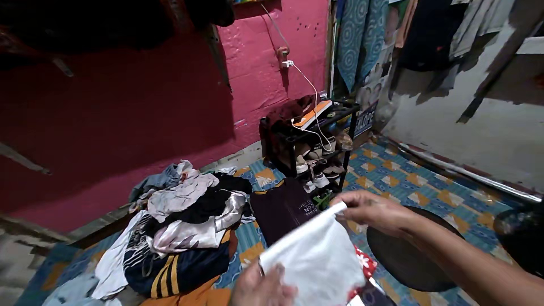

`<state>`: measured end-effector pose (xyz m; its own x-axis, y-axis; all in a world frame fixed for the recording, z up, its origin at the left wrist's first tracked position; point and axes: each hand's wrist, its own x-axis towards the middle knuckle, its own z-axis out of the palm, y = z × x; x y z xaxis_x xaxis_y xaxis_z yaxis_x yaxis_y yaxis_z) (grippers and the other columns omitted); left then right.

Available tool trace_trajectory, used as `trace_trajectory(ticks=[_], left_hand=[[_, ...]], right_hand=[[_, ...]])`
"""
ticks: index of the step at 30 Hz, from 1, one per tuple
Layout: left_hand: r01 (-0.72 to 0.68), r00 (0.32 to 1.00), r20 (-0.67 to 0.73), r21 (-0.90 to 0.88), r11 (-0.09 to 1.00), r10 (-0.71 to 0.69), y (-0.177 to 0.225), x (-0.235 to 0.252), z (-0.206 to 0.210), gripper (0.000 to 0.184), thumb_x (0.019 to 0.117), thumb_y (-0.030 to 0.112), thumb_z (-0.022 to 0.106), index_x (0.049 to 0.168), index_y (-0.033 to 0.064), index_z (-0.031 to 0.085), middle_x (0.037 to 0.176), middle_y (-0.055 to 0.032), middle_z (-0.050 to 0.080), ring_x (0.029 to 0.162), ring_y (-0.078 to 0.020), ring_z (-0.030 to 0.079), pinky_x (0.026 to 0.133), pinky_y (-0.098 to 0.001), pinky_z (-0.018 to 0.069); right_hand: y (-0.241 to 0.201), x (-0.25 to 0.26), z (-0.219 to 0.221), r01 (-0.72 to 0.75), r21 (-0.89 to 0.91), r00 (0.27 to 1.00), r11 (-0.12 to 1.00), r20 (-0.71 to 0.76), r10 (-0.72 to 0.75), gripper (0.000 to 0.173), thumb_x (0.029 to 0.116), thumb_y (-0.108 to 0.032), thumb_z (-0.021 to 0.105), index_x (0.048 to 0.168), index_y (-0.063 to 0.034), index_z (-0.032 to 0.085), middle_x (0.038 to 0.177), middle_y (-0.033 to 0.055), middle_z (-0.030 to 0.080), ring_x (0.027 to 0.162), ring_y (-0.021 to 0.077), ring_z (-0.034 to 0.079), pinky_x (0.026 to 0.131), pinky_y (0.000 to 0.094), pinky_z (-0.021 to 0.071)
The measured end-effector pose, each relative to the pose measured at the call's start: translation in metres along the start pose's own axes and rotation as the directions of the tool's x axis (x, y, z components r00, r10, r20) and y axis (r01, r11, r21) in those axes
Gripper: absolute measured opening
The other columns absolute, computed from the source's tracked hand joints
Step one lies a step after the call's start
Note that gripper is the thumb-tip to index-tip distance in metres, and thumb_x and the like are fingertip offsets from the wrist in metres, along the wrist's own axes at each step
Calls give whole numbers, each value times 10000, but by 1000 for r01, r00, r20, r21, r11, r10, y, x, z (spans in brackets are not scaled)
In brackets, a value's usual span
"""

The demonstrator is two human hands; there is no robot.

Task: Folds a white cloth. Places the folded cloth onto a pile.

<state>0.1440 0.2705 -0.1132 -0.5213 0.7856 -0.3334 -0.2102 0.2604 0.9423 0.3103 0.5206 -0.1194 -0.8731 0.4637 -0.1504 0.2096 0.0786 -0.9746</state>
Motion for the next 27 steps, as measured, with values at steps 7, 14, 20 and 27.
trace_trajectory(ticks=[7, 14, 20, 27], left_hand=[[-361, 914, -113, 210, 908, 390, 7, 140, -17, 127, 918, -14, 589, 1013, 21, 664, 954, -82, 714, 867, -160, 708, 791, -323, 607], [-305, 927, 66, 704, 641, 368, -161, 189, -16, 215, 914, 0, 589, 1072, -47, 727, 1289, -214, 669, 1231, -343, 630, 1043, -517, 498], [-291, 925, 32, 698, 654, 378, -195, 189, -18, 223, 876, -74, 522, 981, -54, 718, 1304, -219, 665, 1246, -362, 628, 1036, -522, 502], [-244, 962, 266, 754, 610, 56, -166, 117, -54, 280, 970, 63, 530, 1164, -48, 700, 1269, -258, 651, 1239, -410, 600, 1070, -559, 461]], right_hand=[[31, 106, -25, 232, -70, 960, 970, -141, -240, 162, 984, 11, 571, 1045, -19, 719, 998, 48, 716, 845, 105, 672, 785, 293, 577], [170, 117, 2, -59, -461, 998, 885, -31, 50, 261, 1028, -50, 524, 1195, 2, 718, 1276, 183, 677, 1246, 301, 613, 1111, 489, 439], [178, 102, 13, -88, -533, 993, 842, 21, 117, 366, 979, 56, 449, 1251, 11, 691, 1440, 219, 571, 1410, 339, 482, 1189, 484, 352], [171, 21, 48, -202, -578, 979, 791, -112, 168, 334, 965, 16, 555, 1278, 19, 671, 1370, 269, 587, 1325, 408, 530, 1141, 522, 400]])
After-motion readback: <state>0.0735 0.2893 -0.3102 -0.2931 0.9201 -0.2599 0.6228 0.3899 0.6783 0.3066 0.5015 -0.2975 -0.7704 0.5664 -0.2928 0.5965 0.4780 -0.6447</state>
